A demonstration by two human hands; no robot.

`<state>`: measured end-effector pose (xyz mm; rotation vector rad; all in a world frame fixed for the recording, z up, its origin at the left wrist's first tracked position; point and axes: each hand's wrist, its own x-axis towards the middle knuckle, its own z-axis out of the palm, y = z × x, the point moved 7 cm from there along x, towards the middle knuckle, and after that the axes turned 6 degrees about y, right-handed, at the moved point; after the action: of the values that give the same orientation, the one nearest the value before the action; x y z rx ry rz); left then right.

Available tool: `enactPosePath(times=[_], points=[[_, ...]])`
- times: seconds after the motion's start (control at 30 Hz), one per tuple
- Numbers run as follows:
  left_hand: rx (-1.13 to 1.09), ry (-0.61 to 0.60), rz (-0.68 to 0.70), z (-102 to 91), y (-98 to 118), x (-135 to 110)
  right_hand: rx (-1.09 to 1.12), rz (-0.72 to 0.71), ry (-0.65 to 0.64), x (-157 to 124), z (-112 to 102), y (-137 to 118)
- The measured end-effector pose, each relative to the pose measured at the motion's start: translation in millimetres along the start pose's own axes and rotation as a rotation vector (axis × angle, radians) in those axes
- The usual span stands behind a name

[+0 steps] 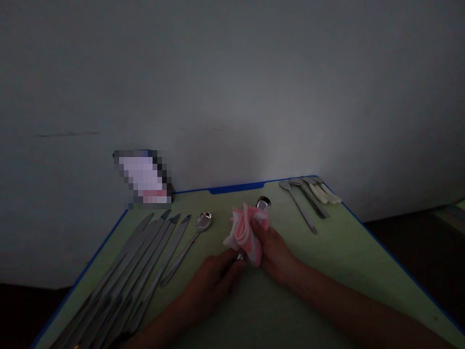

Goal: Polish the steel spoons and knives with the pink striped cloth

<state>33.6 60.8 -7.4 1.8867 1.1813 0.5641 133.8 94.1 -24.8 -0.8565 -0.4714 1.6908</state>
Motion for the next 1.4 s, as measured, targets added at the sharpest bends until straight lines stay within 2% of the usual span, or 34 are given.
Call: enactPosePath(times=[0.13,0.3,0.47,0.53,0.67,0.93,1.13,1.27,1.4], points=[[0.033,0.039,0.023,-4.4,2.2,-1.1,0.004,-0.011,0.063,4.2,-5.5,-2.1],[0.104,0.007,0.085,-4.1,6.9,-7.1,-0.061,-0.101,0.190,16.4,-24.2,-17.2],[0.040,0.040,0.022,-8.5,2.0,-9.2,-0.322,-0.359,0.190,27.4,-35.9,-42.8],[-0.026,0.068,-0.032,-10.5,-2.8,-8.5,-0.351,-0.412,0.185,29.8,-38.4,-46.8],[-0.097,0.076,-0.085,-10.0,-3.9,-4.7,-0.305,-0.387,0.195,30.7,-40.6,-44.3],[-0.013,0.044,-0.057,-6.7,0.0,2.3,-0.080,-0.226,0.282,16.3,-33.7,-28.2],[0.012,0.036,-0.045,-4.7,-1.8,3.3,-0.050,-0.153,0.224,5.1,-20.7,-12.9],[0.016,0.037,-0.008,-3.7,2.8,3.8,-0.145,-0.192,0.177,0.2,-15.4,-9.2],[-0.001,0.151,-0.058,-9.6,-1.5,3.0,-0.473,-0.378,0.133,-1.1,-9.5,-37.4]])
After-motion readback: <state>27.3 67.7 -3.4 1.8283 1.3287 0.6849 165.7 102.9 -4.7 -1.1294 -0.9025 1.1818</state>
